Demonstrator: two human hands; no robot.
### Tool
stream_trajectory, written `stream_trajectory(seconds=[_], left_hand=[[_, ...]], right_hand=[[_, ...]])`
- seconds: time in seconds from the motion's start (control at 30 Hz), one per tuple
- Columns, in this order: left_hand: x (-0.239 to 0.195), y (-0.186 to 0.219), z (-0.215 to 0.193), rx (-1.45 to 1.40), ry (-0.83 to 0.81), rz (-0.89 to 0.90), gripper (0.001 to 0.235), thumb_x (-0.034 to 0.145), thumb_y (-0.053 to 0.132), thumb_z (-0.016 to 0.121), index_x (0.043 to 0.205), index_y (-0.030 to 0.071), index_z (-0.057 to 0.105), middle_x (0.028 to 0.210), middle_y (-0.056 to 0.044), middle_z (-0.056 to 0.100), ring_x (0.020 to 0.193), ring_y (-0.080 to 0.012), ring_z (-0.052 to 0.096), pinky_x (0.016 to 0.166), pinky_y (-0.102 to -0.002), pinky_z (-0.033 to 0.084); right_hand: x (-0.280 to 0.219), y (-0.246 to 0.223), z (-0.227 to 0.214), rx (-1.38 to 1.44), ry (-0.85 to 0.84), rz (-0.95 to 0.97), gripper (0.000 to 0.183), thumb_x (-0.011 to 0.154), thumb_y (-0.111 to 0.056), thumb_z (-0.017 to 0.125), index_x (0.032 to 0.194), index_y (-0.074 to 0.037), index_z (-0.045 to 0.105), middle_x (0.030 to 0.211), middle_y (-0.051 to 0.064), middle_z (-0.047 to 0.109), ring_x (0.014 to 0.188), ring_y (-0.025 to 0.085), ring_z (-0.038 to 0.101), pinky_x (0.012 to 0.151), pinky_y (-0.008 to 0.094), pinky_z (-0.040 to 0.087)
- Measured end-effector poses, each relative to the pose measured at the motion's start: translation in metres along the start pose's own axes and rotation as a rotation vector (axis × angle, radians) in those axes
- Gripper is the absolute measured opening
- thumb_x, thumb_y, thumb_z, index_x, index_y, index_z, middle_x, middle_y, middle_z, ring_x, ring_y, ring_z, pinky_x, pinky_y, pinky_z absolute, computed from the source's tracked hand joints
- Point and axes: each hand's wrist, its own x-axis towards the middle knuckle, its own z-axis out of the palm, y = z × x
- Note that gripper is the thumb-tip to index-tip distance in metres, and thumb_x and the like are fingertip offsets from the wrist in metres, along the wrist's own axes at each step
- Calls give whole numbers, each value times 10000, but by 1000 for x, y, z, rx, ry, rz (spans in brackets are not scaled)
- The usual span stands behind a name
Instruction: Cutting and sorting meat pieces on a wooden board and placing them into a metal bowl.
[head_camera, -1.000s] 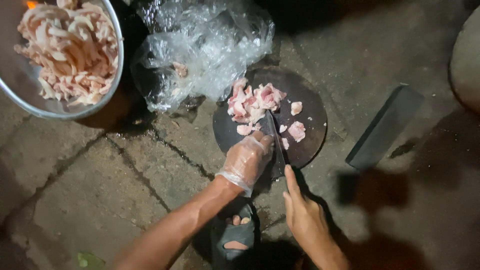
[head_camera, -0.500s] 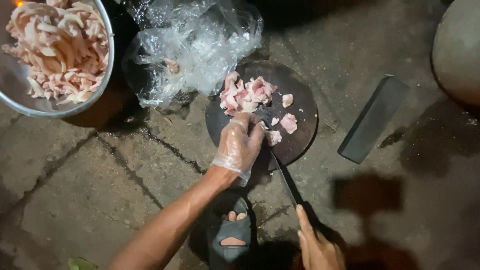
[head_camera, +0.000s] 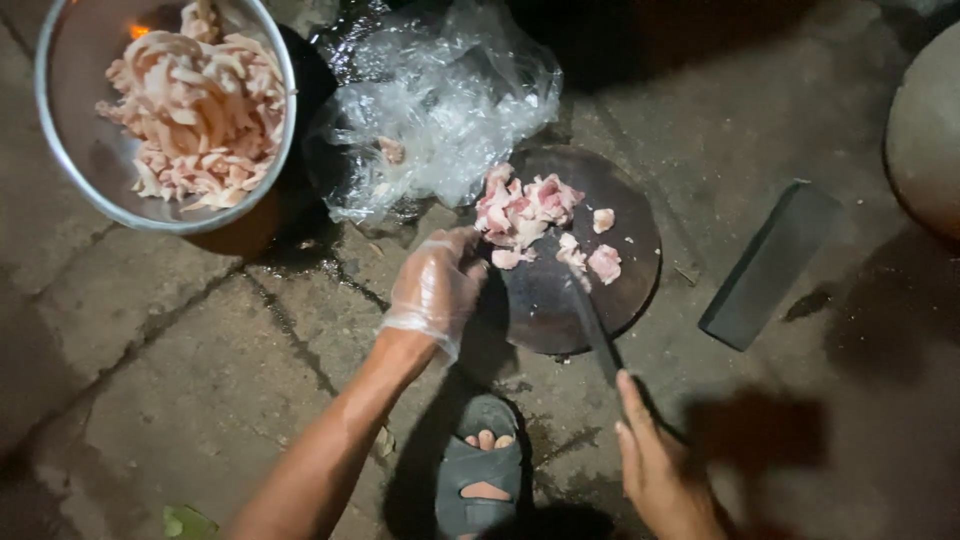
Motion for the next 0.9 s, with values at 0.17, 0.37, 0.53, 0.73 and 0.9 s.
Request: stream_trajectory(seconds=[0.17, 0.37, 0.53, 0.73, 0.9], left_hand=[[-8, -15, 33, 155, 35, 53, 394, 846, 218, 768, 1209, 75, 710, 942, -108, 666, 718, -259, 655, 652, -378, 580], [-13, -15, 47, 179, 36, 178, 120, 747, 89, 759, 848, 60, 702, 864, -85, 661, 748, -254, 624, 666, -359, 573], [-28, 19, 48, -166, 117, 340, 128, 847, 29, 717, 962, 26, 663, 869, -103, 707, 740, -215, 669, 656, -315, 607], [-13, 33, 44, -20, -122, 463, 369, 828, -28, 665, 1195, 5, 663, 1118, -179, 671, 898, -306, 657, 780, -363, 604], [12, 8, 27, 182, 76, 345, 353, 890, 135, 706, 1223, 50, 626, 1078, -116, 632, 918, -261, 649, 772, -360, 610]], right_hand=[[7, -15, -11, 45, 236, -240, 687, 904, -95, 574, 1529, 20, 313, 1488, 277, 511, 1226, 312, 649, 916, 406, 591], [-1, -12, 0, 108, 270, -222, 685, 883, -113, 604, 1524, -43, 373, 1458, 212, 577, 1214, 303, 673, 885, 397, 585], [-5, -5, 3, 10, 422, -117, 690, 896, -145, 634, 1549, -137, 412, 1114, 70, 743, 695, 167, 754, 515, 277, 598], [31, 136, 67, 675, 378, -178, 242, 986, -217, 561, 1121, -17, 579, 820, 49, 633, 669, 188, 605, 749, 340, 529], [17, 106, 52, 158, 570, -377, 583, 955, -233, 581, 1475, -12, 437, 1433, 136, 567, 1351, 238, 518, 1289, 440, 368]])
